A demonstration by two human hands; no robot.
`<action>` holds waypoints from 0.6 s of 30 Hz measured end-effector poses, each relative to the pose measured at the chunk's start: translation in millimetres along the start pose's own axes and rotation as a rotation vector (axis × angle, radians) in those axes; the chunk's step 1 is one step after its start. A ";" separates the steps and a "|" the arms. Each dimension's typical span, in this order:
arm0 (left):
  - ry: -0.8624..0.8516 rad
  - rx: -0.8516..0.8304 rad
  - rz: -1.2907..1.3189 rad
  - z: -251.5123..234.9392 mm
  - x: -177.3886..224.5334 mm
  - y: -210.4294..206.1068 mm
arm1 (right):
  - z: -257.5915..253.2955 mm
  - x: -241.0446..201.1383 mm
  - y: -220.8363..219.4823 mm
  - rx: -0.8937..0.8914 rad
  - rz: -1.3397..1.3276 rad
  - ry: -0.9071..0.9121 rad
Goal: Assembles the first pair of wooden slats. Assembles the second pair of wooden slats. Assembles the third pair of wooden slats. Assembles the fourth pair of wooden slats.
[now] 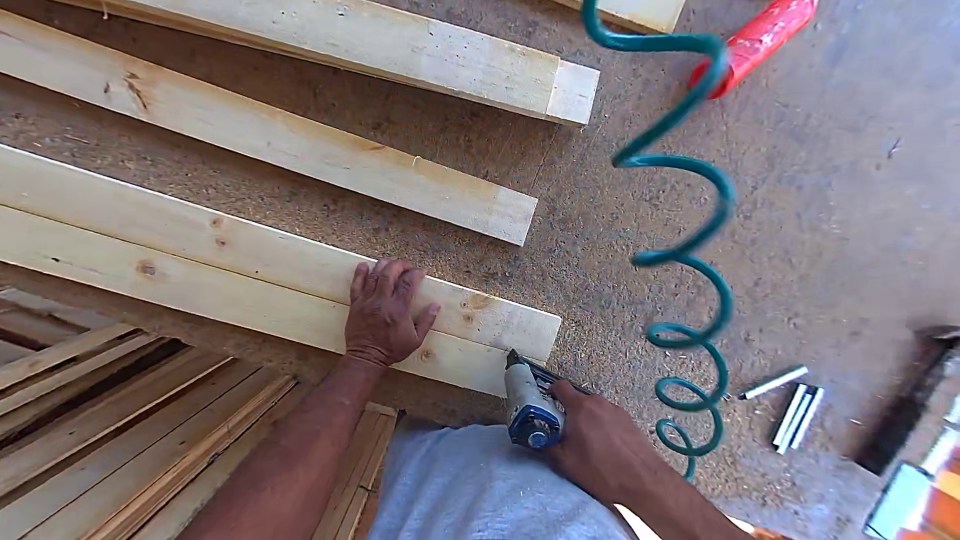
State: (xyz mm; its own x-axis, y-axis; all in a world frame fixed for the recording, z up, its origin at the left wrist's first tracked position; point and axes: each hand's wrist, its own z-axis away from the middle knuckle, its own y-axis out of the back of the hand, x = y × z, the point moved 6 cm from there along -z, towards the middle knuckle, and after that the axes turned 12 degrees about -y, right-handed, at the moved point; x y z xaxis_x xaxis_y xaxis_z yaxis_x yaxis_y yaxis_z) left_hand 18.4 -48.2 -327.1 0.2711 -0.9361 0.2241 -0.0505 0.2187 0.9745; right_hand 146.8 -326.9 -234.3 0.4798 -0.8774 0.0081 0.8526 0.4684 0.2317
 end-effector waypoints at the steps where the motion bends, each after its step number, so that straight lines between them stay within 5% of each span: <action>1: -0.001 0.005 0.002 -0.2 -0.3 0.3 | 0.6 2.6 1.1 -0.007 -0.002 -0.006; 18: 0.002 0.020 0.026 1.2 -1.6 -0.6 | 5.0 41.8 -0.6 -0.010 -0.081 -0.072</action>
State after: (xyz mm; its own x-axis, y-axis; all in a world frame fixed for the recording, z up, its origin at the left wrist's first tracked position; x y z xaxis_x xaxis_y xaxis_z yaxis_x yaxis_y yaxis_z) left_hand 16.9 -47.1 -328.0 0.2717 -0.9296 0.2491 -0.0765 0.2371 0.9685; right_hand 165.3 -364.4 -229.3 0.3932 -0.9175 0.0596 0.8903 0.3961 0.2246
